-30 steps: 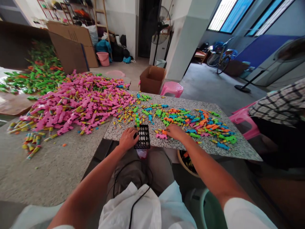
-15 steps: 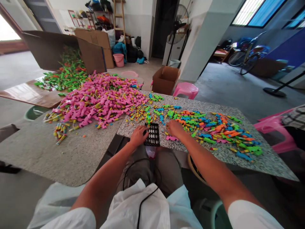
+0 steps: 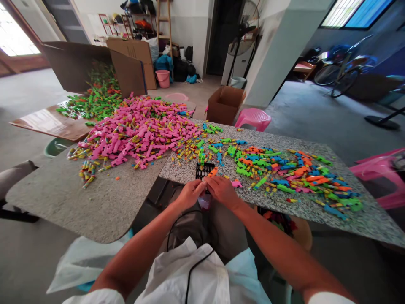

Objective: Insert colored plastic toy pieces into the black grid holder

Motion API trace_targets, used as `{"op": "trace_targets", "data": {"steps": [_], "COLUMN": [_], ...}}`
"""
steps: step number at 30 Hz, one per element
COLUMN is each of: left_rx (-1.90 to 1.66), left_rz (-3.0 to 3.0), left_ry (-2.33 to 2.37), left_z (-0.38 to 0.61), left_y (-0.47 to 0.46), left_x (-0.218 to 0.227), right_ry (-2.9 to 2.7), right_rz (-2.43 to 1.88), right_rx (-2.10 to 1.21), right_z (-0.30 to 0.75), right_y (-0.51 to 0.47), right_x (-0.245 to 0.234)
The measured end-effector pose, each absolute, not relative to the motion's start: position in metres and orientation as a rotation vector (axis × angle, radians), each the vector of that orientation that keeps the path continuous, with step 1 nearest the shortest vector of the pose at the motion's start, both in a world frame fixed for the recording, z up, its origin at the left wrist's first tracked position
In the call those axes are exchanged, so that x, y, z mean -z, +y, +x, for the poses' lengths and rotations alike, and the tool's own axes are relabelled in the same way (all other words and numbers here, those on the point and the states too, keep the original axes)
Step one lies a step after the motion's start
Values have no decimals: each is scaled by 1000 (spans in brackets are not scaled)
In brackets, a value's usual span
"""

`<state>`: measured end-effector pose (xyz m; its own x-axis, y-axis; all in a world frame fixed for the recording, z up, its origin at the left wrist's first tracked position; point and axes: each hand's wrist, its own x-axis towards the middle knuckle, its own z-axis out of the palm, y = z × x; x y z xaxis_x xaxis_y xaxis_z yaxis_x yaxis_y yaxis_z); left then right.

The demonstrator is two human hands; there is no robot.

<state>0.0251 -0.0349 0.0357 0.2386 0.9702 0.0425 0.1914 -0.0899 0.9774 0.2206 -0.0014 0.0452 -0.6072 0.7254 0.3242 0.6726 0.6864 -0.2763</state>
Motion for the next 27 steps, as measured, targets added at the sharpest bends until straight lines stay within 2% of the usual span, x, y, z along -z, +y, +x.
{"op": "trace_targets", "data": {"steps": [4,8,12,14,17,21,27], "left_rx": [-1028,-1101,-1067,-1056,-1039,-875,-867], "left_rz": [1482,1542,1740,1866,2062,2261,2337], "left_ry": [1227,1281,1287,1395,1574,1598,1587], "left_z": [19,24,24,18,5,-4,-1], "left_y": [-36,-39,-34,-22,-1,15,8], "left_x": [-33,-26,-24,-21,-13,3,16], "right_ry": [-2129,-1628,-1511,-1524,-1490,-1456,-1790], "right_rz": [-1191,-1334,-1303,-1305,-1454,-1608,-1643], "right_rx": [-362,-804,-1157,-1203,-1105,-1062,-1135], "right_z": [208,188,184,193,210,213,189], "right_y": [-13,-27,-13,11,60,115,133], "right_x": [-38,-39,-43,-42,-36,-23,-15]}}
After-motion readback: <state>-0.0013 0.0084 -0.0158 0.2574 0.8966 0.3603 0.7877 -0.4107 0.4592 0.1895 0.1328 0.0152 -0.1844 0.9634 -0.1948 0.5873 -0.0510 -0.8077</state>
